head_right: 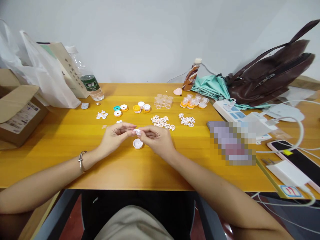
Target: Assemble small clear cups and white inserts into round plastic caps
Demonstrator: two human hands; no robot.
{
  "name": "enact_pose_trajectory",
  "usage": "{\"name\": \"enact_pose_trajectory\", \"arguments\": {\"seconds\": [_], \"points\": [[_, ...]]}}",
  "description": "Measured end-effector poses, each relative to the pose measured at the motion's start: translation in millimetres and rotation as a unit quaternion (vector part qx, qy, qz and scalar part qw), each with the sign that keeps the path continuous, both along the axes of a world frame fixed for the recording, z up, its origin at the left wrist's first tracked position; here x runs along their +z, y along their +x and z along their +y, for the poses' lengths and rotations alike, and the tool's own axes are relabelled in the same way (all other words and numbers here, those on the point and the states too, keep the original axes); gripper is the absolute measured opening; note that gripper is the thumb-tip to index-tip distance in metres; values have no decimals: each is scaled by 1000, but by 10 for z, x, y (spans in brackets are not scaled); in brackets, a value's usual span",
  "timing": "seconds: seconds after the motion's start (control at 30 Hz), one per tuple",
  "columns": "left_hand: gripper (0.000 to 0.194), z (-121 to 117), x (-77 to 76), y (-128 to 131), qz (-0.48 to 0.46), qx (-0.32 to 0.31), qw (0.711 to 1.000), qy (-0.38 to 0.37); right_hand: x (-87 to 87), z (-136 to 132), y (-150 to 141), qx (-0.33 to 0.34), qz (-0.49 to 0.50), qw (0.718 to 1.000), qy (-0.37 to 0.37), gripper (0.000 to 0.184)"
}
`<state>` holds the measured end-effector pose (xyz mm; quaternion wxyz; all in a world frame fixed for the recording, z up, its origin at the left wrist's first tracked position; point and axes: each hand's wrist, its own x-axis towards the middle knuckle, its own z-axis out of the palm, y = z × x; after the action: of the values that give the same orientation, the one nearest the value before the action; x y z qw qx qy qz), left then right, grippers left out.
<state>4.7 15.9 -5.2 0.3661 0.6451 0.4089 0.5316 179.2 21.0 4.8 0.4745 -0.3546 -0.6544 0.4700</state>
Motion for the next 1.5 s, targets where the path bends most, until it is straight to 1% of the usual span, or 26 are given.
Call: {"name": "enact_pose_trajectory", "arguments": {"seconds": [0.1,0.2,0.27,0.33,0.5,0.63,0.7,0.77,0.8,0.9,0.93,1.0,1.07,1.13,1.23,1.3,1.4,1.47,1.5], "points": [[19,-21,1,19,-24,-5,999,-26,-5,-18,2,0,-16,999,36,13],[19,-61,34,42,-31,-3,999,-32,-2,-30,6,-13,-34,996,80,10],[19,-88,57,58,-42,-3,998,-36,4,-33,11,-23,-39,994,95,9],[19,-106,73,67,-51,-12,997,-47,13,-31,16,-16,-36,995,86,8],[23,-93,77,50,-50,-61,994,-77,32,-10,21,23,-8,999,22,12],[23,-66,59,40,-50,-73,993,-83,34,9,-3,52,10,999,3,12],[21,-73,48,44,-40,-67,995,-67,34,21,-18,67,30,997,-27,13],[20,-100,39,49,-23,-60,997,-32,31,37,-31,75,57,994,-63,15],[22,-119,35,49,-8,-60,998,-9,29,45,-36,73,69,992,-75,16],[38,-179,32,34,73,-59,994,62,14,63,-46,67,92,989,-96,19],[39,-194,33,24,102,-51,990,86,8,65,-49,69,94,988,-101,20],[30,-210,35,2,142,-29,980,135,1,62,-54,79,93,986,-111,21],[22,-208,38,-17,160,-8,972,174,1,57,-56,87,90,985,-116,22],[21,-197,42,-28,172,6,965,196,5,55,-54,89,87,986,-110,23],[21,-181,50,-28,182,9,959,218,1,57,-52,88,84,987,-109,22],[21,-177,52,-22,180,-2,959,217,-12,53,-58,89,82,984,-129,22],[22,-173,41,-25,162,-16,971,174,-24,42,-69,91,74,982,-147,22],[22,-164,27,-42,152,-1,978,145,-12,60,-55,70,64,988,-123,22],[23,-157,18,-55,148,10,979,140,-1,87,-33,44,63,992,-101,22]]}}
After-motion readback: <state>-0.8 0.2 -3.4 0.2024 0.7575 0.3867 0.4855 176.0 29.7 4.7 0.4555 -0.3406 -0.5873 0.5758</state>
